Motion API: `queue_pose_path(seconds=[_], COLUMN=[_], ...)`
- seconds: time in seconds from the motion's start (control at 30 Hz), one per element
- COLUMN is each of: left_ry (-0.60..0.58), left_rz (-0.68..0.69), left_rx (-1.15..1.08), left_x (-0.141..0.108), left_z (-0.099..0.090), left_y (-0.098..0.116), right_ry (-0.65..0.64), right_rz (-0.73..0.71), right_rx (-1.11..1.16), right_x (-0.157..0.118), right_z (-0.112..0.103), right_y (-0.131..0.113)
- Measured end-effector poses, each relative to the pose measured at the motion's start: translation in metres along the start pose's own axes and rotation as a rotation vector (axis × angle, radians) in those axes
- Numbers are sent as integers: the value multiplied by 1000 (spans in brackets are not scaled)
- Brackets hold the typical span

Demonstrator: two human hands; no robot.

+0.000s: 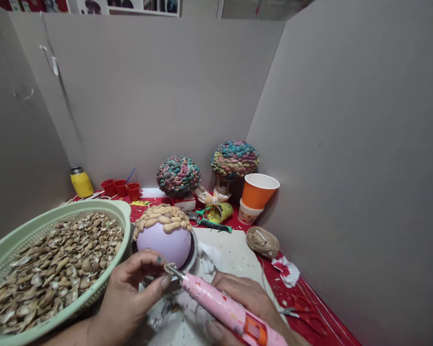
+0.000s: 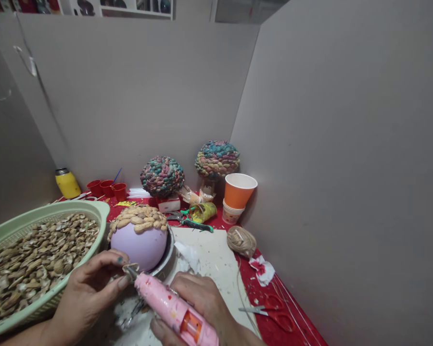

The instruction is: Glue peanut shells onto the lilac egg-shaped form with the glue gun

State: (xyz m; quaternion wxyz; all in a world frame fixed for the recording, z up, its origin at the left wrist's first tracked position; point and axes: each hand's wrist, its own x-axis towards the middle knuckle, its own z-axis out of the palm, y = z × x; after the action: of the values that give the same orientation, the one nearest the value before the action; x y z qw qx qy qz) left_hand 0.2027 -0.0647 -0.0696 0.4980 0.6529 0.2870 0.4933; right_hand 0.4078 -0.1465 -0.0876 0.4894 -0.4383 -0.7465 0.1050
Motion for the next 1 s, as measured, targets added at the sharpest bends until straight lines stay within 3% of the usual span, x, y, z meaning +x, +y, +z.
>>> queue_pose_path(seconds=[0.2,1.0], left_ry=[2,32], left_rz=[97,67], left_rx=[89,50], left_x=[0,-1], left_z=[0,2], left_y=[0,-1], right_ry=[25,62], right_rz=[-19,-82], right_rx=[-35,-123], right_x=[-4,-9], right_z=[3,8], right_y=[5,9])
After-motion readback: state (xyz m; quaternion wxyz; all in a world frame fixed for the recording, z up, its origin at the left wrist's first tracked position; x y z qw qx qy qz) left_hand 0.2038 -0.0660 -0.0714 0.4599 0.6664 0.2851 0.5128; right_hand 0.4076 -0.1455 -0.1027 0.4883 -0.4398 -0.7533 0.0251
